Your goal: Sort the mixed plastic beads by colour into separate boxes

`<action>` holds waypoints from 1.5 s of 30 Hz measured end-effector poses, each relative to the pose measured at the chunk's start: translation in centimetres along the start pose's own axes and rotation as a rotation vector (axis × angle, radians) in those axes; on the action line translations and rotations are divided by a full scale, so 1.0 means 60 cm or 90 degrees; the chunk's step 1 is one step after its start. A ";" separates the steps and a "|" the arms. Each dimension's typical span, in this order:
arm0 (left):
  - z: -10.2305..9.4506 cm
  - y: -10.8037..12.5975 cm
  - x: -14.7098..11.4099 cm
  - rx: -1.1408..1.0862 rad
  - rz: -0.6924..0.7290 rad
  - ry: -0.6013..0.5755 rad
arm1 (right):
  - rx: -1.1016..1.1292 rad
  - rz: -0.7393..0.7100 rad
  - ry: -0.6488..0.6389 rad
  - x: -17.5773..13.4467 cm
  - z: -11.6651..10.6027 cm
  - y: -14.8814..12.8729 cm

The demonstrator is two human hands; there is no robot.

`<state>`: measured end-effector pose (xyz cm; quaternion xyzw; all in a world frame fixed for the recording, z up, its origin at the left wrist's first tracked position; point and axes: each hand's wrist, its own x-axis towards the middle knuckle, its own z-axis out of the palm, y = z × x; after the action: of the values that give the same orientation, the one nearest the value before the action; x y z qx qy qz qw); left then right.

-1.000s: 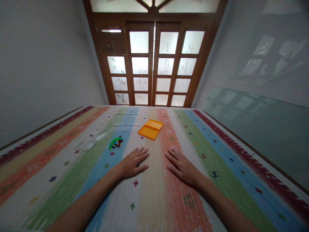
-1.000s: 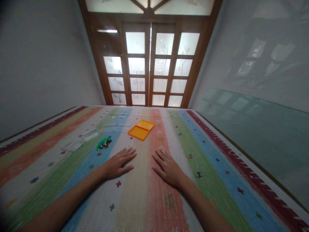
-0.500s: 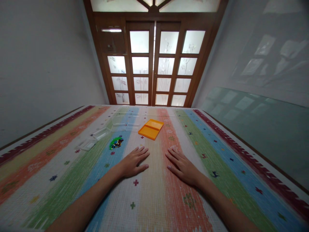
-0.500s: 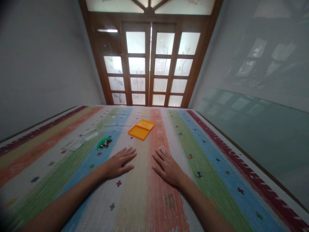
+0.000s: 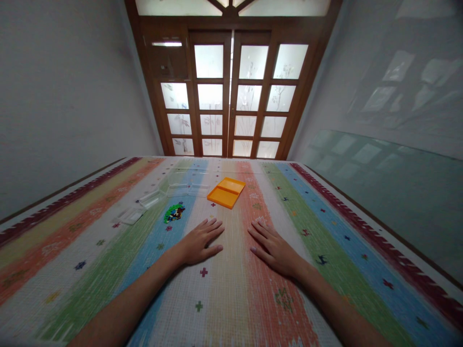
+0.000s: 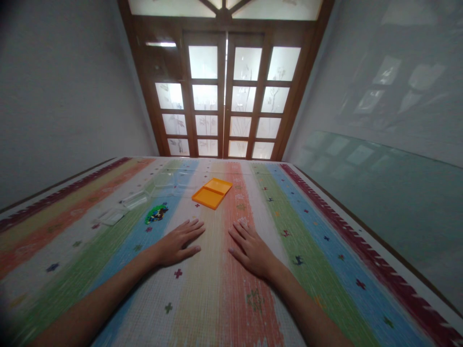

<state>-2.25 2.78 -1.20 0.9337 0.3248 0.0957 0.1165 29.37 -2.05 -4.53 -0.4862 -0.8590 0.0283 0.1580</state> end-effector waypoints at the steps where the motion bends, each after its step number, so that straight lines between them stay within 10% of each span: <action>1: 0.001 0.000 0.000 0.000 0.002 0.004 | 0.000 0.000 -0.001 0.000 0.000 0.000; 45: -0.001 0.000 0.000 0.007 0.005 -0.015 | -0.001 0.000 -0.010 0.000 -0.005 -0.004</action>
<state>-2.28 2.78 -1.14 0.9366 0.3204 0.0831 0.1152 29.25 -2.23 -4.21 -0.4860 -0.8603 0.0313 0.1510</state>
